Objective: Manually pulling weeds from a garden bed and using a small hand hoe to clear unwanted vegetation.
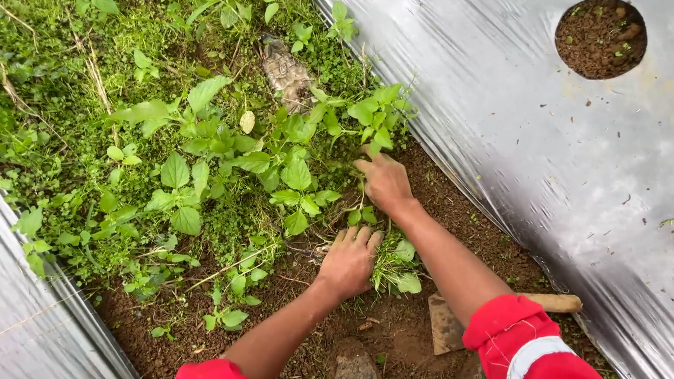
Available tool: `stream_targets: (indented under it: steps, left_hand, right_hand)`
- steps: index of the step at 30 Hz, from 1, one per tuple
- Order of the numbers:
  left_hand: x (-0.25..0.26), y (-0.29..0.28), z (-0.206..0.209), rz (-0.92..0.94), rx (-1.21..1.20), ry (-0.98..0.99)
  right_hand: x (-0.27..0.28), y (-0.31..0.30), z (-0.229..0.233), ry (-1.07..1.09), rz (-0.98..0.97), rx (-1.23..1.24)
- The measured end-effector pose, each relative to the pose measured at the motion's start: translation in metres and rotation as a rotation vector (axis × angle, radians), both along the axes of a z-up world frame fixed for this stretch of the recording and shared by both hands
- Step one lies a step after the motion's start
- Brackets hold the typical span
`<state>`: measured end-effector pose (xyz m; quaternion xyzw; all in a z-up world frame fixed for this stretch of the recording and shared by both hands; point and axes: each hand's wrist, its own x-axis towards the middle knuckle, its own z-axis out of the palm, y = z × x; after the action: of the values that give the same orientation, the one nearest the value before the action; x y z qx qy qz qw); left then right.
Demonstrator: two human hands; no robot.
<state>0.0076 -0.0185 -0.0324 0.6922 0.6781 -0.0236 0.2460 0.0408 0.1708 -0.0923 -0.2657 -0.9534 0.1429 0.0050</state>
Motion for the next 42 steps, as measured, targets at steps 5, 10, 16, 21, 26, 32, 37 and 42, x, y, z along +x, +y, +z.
stream_targets:
  steps: [5, 10, 16, 21, 26, 32, 37, 42]
  left_hand:
    - [-0.005, 0.005, 0.02, -0.011, -0.034, 0.015]
    - [-0.004, 0.003, 0.024, -0.029, -0.081, 0.009]
    - [-0.006, 0.006, 0.028, -0.015, -0.076, -0.006]
    - [-0.002, 0.002, 0.013, -0.021, -0.05, 0.007]
    - [0.0, 0.001, 0.006, -0.011, -0.058, -0.008]
    - [-0.002, 0.002, 0.004, -0.027, -0.073, -0.008]
    - [0.0, 0.001, 0.013, -0.021, -0.046, -0.006]
    - [0.001, -0.004, 0.059, -0.08, -0.025, 0.082]
  right_hand:
    - [0.029, 0.004, 0.02, 0.079, -0.028, -0.213]
    - [0.071, 0.007, 0.06, -0.077, 0.11, -0.374]
    - [0.032, 0.0, 0.096, 0.057, -0.098, -0.396]
    - [0.011, 0.003, 0.016, 0.087, -0.15, -0.143]
    - [0.064, 0.015, -0.03, 0.259, -0.13, -0.311]
    - [0.101, -0.021, 0.09, -0.232, -0.219, -0.59]
    - [0.101, -0.034, 0.127, 0.009, -0.339, -0.668]
    - [0.087, -0.081, 0.166, -0.125, -0.408, -0.843]
